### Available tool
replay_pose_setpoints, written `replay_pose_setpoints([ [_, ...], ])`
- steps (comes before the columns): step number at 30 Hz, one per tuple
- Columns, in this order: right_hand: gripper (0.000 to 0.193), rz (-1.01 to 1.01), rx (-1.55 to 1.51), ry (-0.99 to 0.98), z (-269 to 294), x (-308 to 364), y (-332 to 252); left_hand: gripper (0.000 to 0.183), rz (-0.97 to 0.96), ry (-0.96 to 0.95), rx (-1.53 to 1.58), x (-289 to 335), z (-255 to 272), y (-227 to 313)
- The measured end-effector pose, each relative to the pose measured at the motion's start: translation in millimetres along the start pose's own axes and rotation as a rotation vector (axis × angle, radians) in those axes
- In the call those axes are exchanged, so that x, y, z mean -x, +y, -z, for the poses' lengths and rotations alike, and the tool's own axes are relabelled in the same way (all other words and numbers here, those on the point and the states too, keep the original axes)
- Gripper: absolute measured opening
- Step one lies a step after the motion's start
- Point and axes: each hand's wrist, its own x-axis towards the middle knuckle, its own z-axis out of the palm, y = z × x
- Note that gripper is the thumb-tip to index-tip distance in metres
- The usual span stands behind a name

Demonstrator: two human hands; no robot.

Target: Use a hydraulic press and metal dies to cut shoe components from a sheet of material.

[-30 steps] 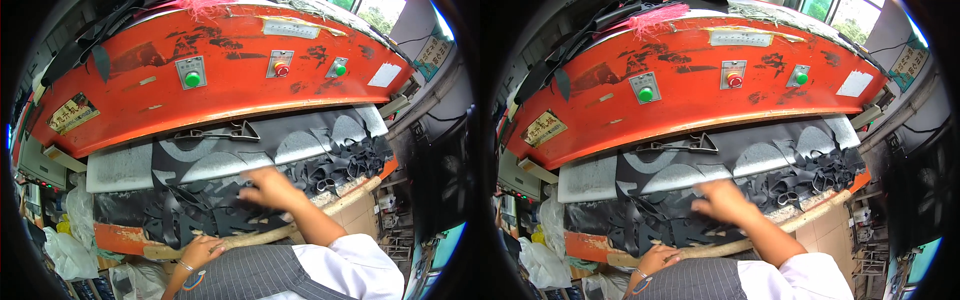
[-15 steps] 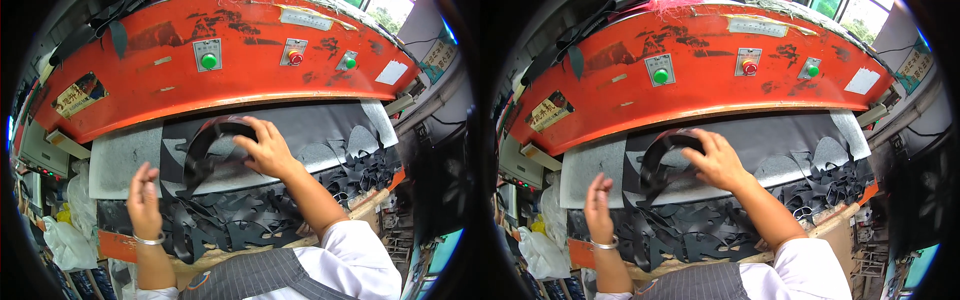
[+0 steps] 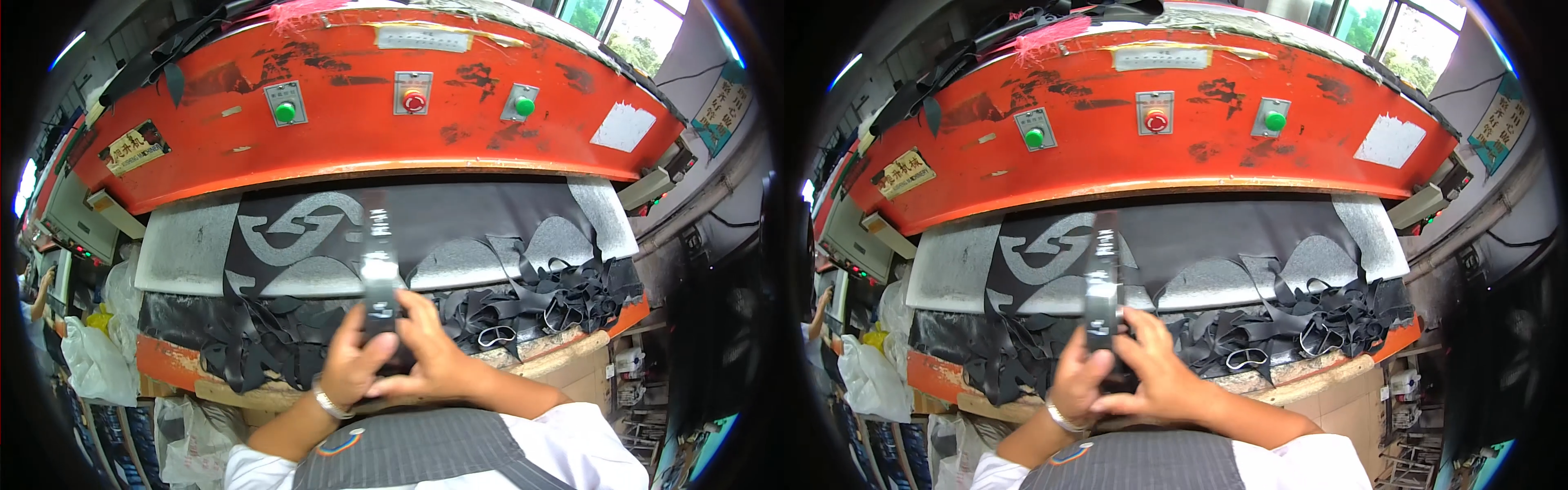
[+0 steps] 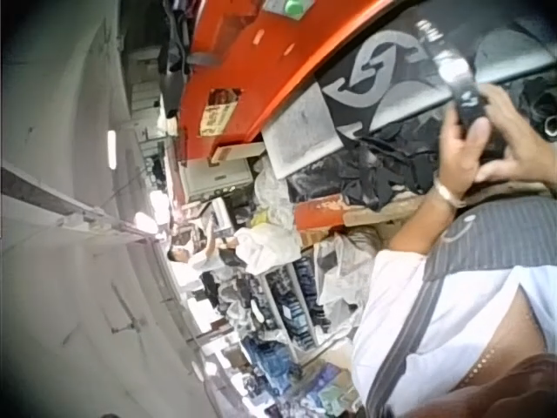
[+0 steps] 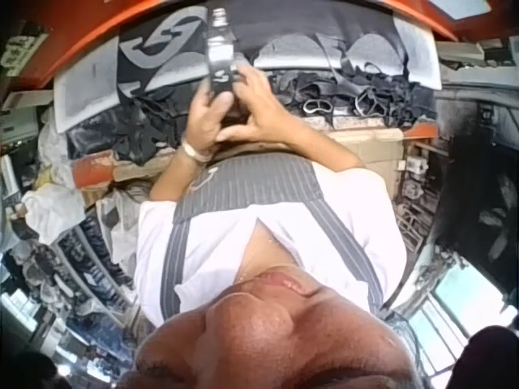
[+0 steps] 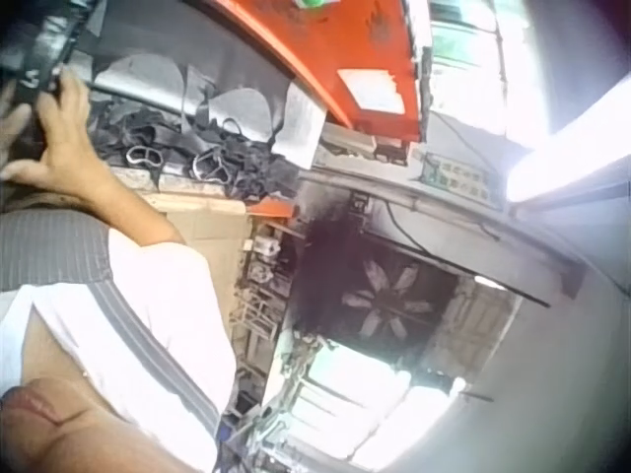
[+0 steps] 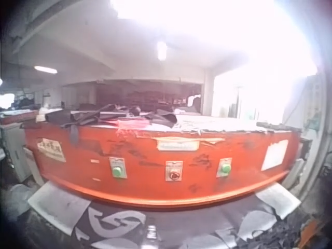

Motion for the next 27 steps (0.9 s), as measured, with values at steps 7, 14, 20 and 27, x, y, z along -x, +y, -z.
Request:
replay_pose_setpoints([
  [7,0.061,-0.214,-0.265,-0.130,91,34,6,0.058,-0.044,0.244,0.056,-24,-55,-55],
  [14,0.046,-0.034,0.530,-0.248,150,-15,42,0.060,0.212,0.881,-1.421,44,151,-36],
  [20,0.035,0.089,0.625,-0.454,103,-67,132,0.087,0.469,0.841,-1.834,55,128,-76],
  [27,0.032,0.171,0.598,-0.533,62,-79,171,0.080,0.251,0.813,-1.843,84,110,-75],
])
